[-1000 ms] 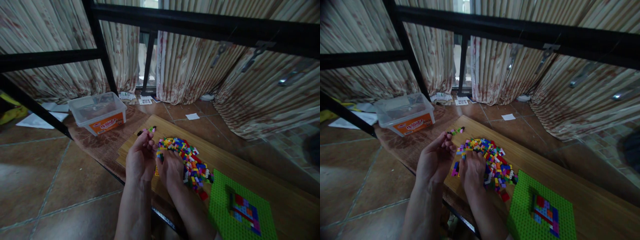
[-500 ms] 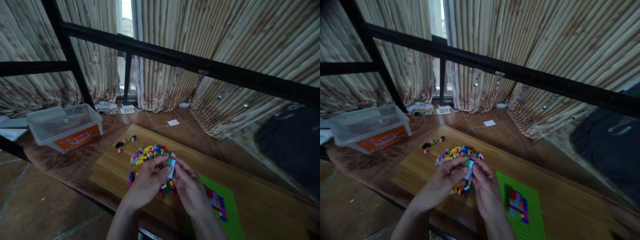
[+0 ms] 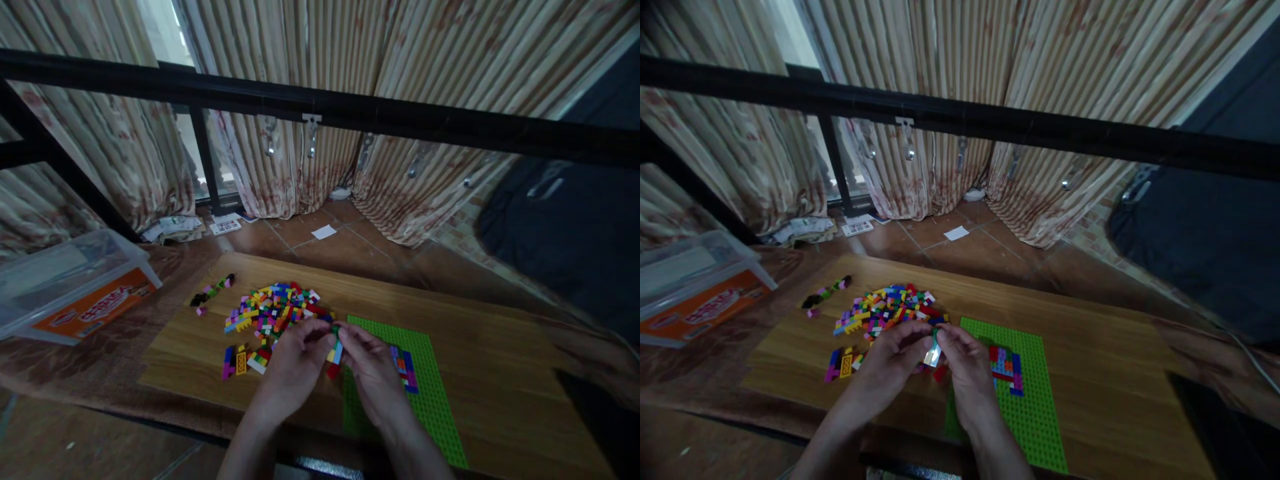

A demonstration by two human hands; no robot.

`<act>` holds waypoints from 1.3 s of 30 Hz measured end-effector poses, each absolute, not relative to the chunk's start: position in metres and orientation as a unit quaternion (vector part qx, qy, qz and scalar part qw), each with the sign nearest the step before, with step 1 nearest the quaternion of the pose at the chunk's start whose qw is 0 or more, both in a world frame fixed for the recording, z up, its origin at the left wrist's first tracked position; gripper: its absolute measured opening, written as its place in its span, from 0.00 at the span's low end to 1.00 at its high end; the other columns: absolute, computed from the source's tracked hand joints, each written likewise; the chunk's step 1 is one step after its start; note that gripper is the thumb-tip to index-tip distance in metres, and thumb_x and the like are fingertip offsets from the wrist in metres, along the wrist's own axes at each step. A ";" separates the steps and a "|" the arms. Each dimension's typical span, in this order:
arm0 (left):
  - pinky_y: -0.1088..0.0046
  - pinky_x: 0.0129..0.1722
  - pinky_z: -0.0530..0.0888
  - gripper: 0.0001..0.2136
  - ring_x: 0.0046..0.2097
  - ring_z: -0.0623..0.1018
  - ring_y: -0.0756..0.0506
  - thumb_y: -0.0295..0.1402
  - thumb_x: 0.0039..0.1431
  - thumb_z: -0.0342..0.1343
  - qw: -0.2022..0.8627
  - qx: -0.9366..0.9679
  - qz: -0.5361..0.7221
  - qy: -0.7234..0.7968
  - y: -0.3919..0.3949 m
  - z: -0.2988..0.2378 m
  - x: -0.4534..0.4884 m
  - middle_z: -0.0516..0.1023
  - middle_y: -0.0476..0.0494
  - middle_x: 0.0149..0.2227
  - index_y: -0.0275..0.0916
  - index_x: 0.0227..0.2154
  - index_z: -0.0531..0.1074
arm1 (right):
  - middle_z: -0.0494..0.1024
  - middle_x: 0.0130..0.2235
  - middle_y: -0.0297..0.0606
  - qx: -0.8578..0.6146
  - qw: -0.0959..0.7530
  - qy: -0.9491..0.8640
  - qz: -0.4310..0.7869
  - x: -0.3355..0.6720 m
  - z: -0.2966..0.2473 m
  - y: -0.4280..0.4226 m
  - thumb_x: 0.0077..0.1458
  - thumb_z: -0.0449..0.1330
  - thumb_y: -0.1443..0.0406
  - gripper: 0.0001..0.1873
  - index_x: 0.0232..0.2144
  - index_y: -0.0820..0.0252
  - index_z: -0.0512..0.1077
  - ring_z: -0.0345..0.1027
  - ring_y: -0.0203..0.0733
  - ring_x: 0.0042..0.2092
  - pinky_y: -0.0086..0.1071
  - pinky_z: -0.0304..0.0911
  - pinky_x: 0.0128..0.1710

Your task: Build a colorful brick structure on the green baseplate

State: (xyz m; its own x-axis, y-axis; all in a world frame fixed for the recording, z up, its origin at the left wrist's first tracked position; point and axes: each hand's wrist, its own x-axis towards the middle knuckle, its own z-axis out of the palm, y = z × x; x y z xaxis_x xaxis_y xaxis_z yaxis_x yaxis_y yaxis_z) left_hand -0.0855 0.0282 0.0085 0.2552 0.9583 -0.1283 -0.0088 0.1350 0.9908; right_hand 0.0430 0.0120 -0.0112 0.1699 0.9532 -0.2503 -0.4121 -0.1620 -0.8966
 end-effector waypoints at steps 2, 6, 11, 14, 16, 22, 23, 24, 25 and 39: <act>0.76 0.24 0.67 0.13 0.27 0.72 0.49 0.42 0.58 0.54 0.593 0.512 0.399 0.476 0.026 0.008 -0.080 0.74 0.48 0.26 0.38 0.36 0.76 | 0.81 0.33 0.38 -0.480 0.588 -0.262 0.596 0.050 -0.013 0.009 0.42 0.69 0.54 0.18 0.34 0.59 0.79 0.73 0.40 0.32 0.35 0.68 0.34; 0.75 0.24 0.66 0.16 0.26 0.71 0.48 0.46 0.59 0.52 0.563 0.503 0.419 0.504 0.017 0.004 -0.062 0.73 0.48 0.24 0.39 0.30 0.74 | 0.82 0.36 0.39 -0.479 0.601 -0.263 0.584 0.060 -0.013 0.004 0.44 0.68 0.53 0.19 0.36 0.57 0.78 0.75 0.42 0.35 0.38 0.69 0.39; 0.71 0.35 0.69 0.14 0.33 0.74 0.44 0.45 0.61 0.50 0.474 0.542 0.453 0.525 -0.001 0.000 -0.034 0.76 0.44 0.31 0.40 0.34 0.73 | 0.82 0.38 0.38 -0.525 0.601 -0.362 0.482 0.064 -0.011 -0.005 0.49 0.64 0.52 0.17 0.38 0.55 0.79 0.74 0.44 0.42 0.40 0.67 0.47; 0.70 0.35 0.67 0.12 0.32 0.74 0.44 0.43 0.62 0.49 0.448 0.555 0.457 0.532 -0.009 0.000 -0.021 0.74 0.45 0.28 0.41 0.33 0.72 | 0.81 0.41 0.38 -0.548 0.585 -0.408 0.437 0.068 -0.010 -0.013 0.54 0.59 0.52 0.18 0.40 0.55 0.77 0.73 0.44 0.44 0.39 0.66 0.48; 0.71 0.34 0.66 0.11 0.30 0.73 0.45 0.41 0.63 0.49 0.433 0.556 0.459 0.541 -0.012 -0.001 -0.014 0.73 0.45 0.27 0.41 0.31 0.71 | 0.80 0.41 0.39 -0.578 0.579 -0.411 0.402 0.072 -0.009 -0.018 0.56 0.56 0.51 0.18 0.40 0.56 0.77 0.72 0.43 0.44 0.37 0.66 0.47; 0.70 0.29 0.62 0.12 0.28 0.70 0.46 0.40 0.64 0.46 0.397 0.567 0.458 0.558 -0.020 -0.002 0.005 0.71 0.46 0.25 0.42 0.28 0.67 | 0.79 0.34 0.37 -0.601 0.576 -0.409 0.374 0.081 -0.008 -0.027 0.55 0.55 0.49 0.19 0.33 0.58 0.73 0.71 0.41 0.37 0.33 0.65 0.37; 0.69 0.29 0.61 0.12 0.27 0.70 0.46 0.40 0.65 0.45 0.392 0.573 0.458 0.555 -0.022 -0.002 0.008 0.70 0.46 0.25 0.42 0.28 0.66 | 0.79 0.33 0.37 -0.594 0.583 -0.399 0.385 0.083 -0.009 -0.029 0.55 0.56 0.49 0.19 0.31 0.58 0.72 0.70 0.40 0.35 0.32 0.65 0.36; 0.69 0.29 0.61 0.12 0.27 0.69 0.46 0.40 0.65 0.45 0.388 0.579 0.459 0.551 -0.024 -0.002 0.011 0.70 0.46 0.25 0.42 0.28 0.65 | 0.78 0.32 0.36 -0.588 0.590 -0.388 0.394 0.084 -0.009 -0.030 0.55 0.56 0.48 0.19 0.29 0.58 0.71 0.70 0.40 0.33 0.32 0.65 0.35; 0.69 0.29 0.61 0.13 0.27 0.69 0.47 0.40 0.65 0.44 0.386 0.585 0.458 0.547 -0.027 -0.001 0.014 0.70 0.45 0.25 0.42 0.28 0.65 | 0.78 0.31 0.35 -0.585 0.596 -0.381 0.397 0.086 -0.009 -0.032 0.54 0.56 0.48 0.19 0.28 0.58 0.71 0.69 0.39 0.32 0.32 0.64 0.34; 0.71 0.30 0.63 0.14 0.29 0.71 0.47 0.39 0.67 0.36 0.403 0.591 0.442 0.542 -0.035 0.007 0.053 0.69 0.46 0.26 0.41 0.30 0.62 | 0.66 0.21 0.29 -0.654 0.561 -0.418 0.289 0.124 0.001 -0.044 0.55 0.53 0.48 0.22 0.23 0.58 0.66 0.58 0.35 0.24 0.29 0.55 0.24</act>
State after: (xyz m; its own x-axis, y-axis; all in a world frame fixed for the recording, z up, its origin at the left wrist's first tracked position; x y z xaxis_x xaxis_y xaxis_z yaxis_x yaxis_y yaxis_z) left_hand 0.0530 -0.0354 0.0068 0.0226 0.9961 0.0848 0.2842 -0.0878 0.9547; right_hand 0.1241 -0.0444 0.0012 0.4841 0.8702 0.0916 0.2228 -0.0214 -0.9746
